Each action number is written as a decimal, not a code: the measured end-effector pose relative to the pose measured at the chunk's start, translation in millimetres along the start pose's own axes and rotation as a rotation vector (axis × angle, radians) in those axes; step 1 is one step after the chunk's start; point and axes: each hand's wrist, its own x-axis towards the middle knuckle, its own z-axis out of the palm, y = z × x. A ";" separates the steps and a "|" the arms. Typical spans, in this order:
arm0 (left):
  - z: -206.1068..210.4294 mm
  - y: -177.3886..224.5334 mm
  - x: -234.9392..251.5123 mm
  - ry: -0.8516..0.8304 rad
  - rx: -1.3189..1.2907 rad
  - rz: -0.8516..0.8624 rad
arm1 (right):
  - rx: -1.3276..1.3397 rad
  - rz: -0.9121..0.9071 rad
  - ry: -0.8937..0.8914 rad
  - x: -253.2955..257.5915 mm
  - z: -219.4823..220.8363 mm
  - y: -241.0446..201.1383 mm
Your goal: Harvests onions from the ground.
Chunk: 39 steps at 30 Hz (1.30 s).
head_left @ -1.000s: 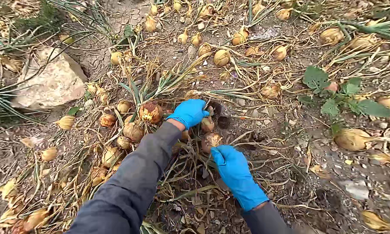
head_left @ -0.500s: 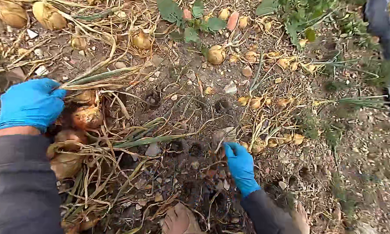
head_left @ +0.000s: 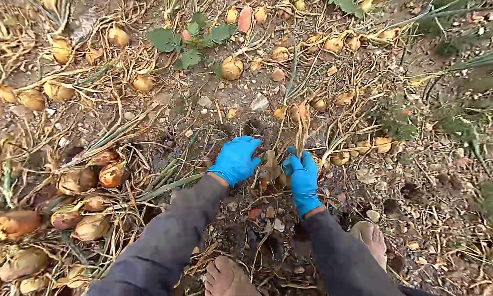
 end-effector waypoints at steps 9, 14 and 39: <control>13.2 61.0 5.2 -0.377 0.172 -0.014 | 0.050 0.547 -0.114 -42.0 -50.0 4.0; -39.6 40.0 -23.7 -0.685 0.207 -0.124 | -0.263 0.510 0.271 11.7 -66.0 25.2; -54.9 69.1 182.4 -0.176 0.093 -0.252 | -0.675 0.361 0.324 64.0 -162.2 52.5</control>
